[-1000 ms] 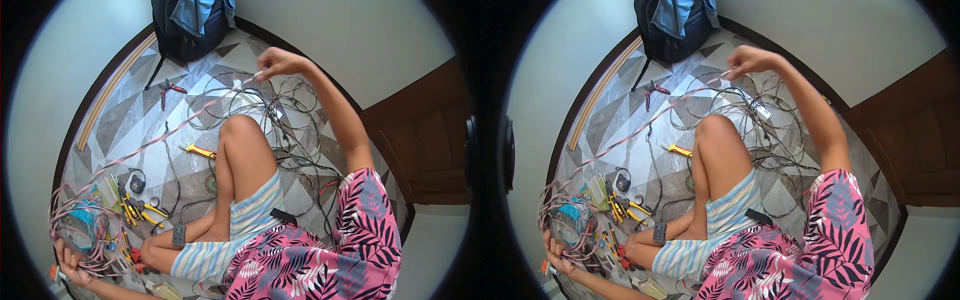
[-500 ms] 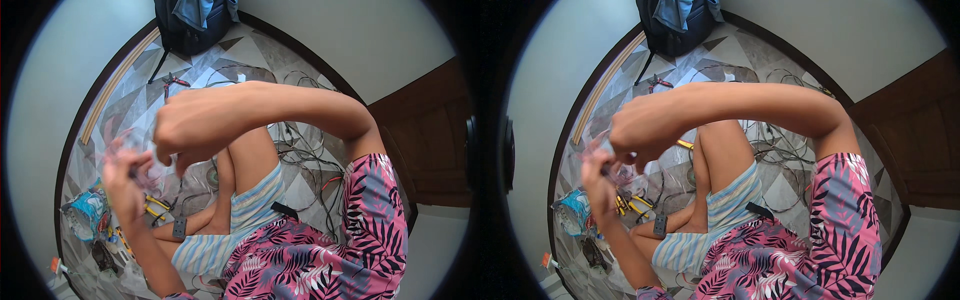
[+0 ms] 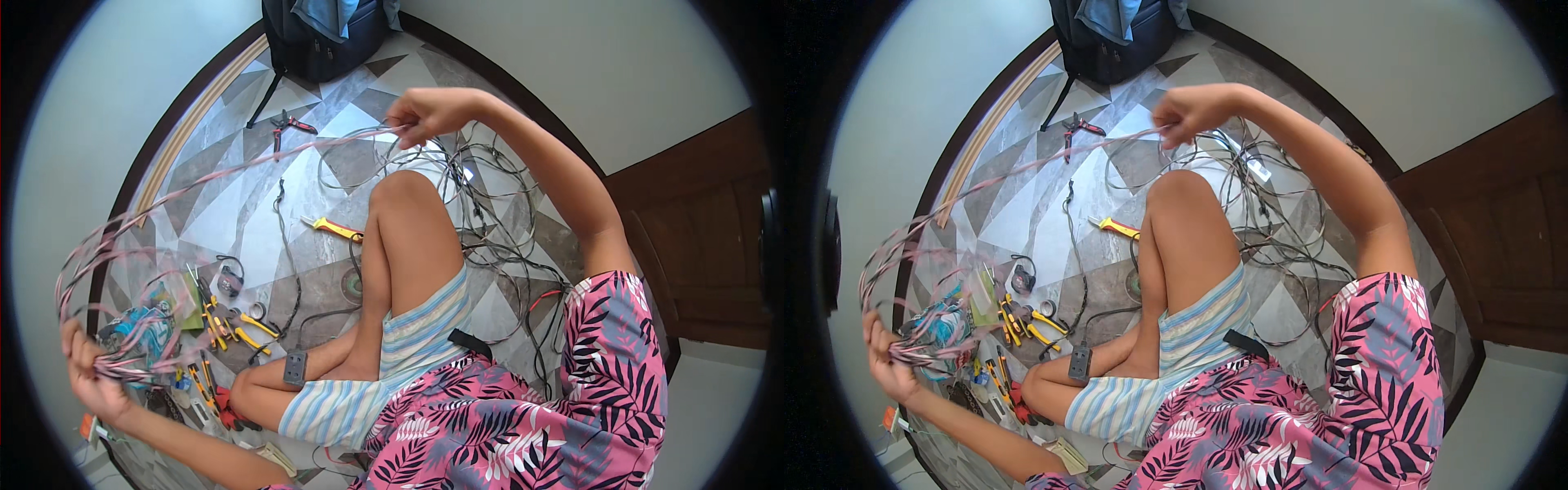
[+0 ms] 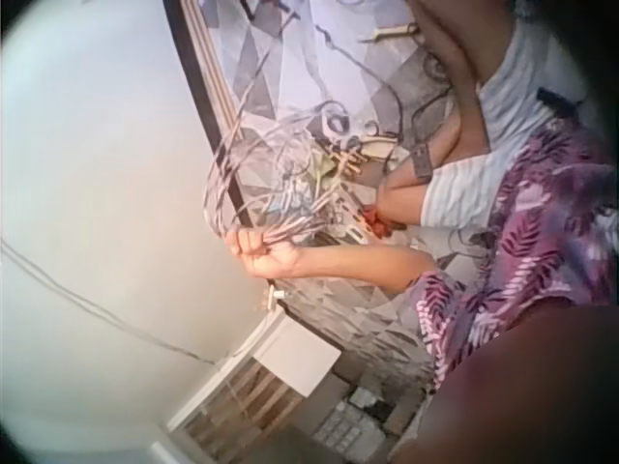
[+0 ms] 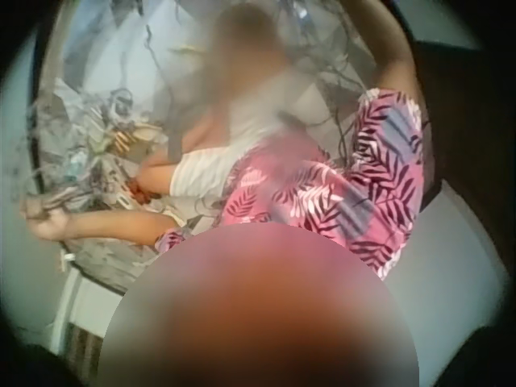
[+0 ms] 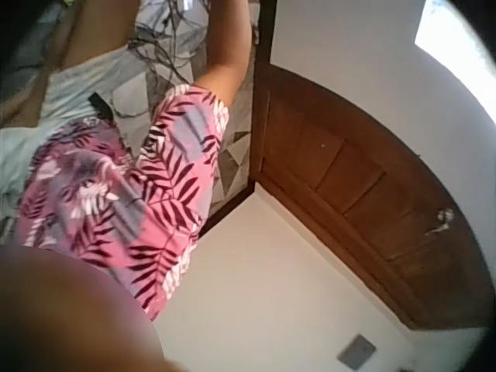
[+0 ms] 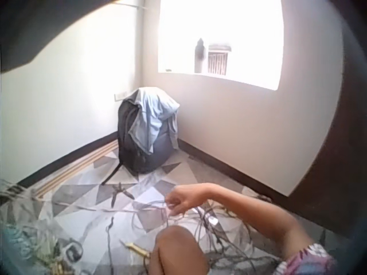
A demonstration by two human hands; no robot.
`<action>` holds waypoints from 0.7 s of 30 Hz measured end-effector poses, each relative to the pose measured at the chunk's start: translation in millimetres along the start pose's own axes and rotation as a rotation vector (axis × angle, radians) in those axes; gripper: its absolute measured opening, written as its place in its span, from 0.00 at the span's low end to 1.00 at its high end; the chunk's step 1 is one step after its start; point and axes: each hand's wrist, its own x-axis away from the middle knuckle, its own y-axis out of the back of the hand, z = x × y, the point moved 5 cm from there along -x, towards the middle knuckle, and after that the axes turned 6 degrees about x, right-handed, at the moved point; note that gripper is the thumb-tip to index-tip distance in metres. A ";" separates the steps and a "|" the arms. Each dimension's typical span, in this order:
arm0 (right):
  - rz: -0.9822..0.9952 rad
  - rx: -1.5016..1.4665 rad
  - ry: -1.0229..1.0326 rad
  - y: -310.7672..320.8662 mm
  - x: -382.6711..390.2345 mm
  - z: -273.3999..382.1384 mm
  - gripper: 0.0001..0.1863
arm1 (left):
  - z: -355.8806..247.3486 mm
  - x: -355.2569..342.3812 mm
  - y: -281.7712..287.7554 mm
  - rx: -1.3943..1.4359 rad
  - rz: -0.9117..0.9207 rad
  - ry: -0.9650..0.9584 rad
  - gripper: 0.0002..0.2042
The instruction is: Stripping and preparing electrical wires to be connected to a multi-socket power outlet.
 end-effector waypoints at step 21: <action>-0.352 0.667 0.583 31.6 -22.6 260.2 0.14 | 241.1 -91.2 -55.1 -1.043 -0.042 -0.111 0.10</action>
